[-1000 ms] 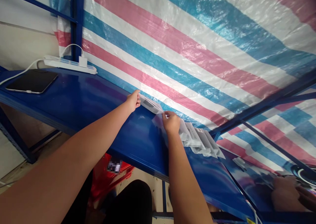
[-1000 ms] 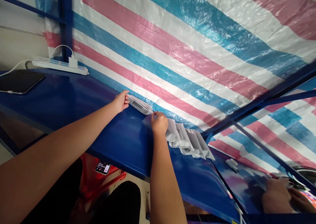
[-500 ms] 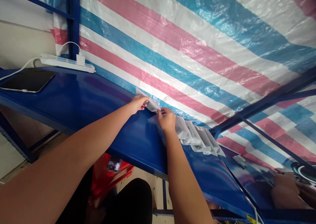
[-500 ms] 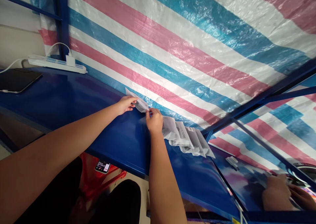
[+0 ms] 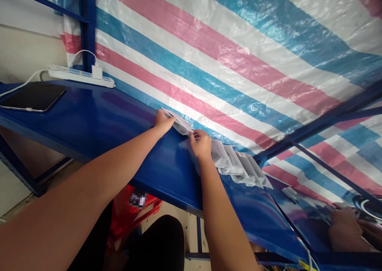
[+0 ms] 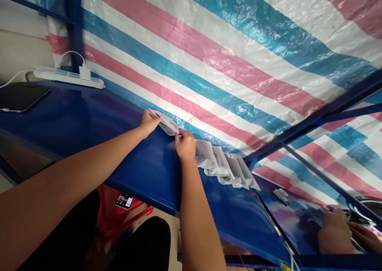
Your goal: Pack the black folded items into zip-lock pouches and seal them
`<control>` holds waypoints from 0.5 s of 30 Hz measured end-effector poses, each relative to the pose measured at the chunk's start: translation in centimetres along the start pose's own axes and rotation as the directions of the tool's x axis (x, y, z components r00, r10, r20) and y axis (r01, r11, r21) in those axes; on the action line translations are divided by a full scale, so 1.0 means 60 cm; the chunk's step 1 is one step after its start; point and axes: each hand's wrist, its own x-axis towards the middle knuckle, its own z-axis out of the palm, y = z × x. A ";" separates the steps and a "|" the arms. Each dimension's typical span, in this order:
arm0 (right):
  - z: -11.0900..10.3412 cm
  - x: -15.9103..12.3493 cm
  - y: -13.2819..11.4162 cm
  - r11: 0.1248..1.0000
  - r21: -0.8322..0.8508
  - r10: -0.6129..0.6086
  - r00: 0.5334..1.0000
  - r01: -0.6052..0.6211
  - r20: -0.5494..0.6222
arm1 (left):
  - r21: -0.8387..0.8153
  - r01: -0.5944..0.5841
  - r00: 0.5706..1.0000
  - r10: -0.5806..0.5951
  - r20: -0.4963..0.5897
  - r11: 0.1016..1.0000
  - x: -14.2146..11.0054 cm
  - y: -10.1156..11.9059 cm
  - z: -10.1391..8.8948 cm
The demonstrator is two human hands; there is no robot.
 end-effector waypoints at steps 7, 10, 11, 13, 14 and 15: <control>-0.002 -0.004 -0.007 1.000 0.007 -0.021 0.999 0.021 0.033 | 0.435 -0.549 0.815 0.573 0.089 0.713 -0.017 -0.004 -0.015; -0.003 -0.004 -0.005 0.999 -0.039 0.009 1.000 -0.008 0.030 | 0.489 -0.677 0.722 0.625 0.298 0.550 -0.023 -0.006 -0.013; -0.004 -0.004 -0.004 0.997 -0.066 0.028 0.999 -0.026 0.028 | 0.500 -0.697 0.704 0.622 0.343 0.513 -0.024 -0.005 -0.013; -0.006 -0.004 -0.002 0.990 -0.127 0.070 0.997 -0.066 0.031 | 0.515 -0.722 0.681 0.608 0.408 0.462 -0.024 -0.005 -0.012; -0.006 -0.004 -0.001 0.985 -0.154 0.088 0.995 -0.082 0.037 | 0.519 -0.731 0.673 0.597 0.437 0.444 -0.025 -0.004 -0.012; -0.006 -0.005 0.000 0.980 -0.174 0.102 0.994 -0.092 0.045 | 0.520 -0.739 0.665 0.583 0.466 0.428 -0.025 -0.003 -0.012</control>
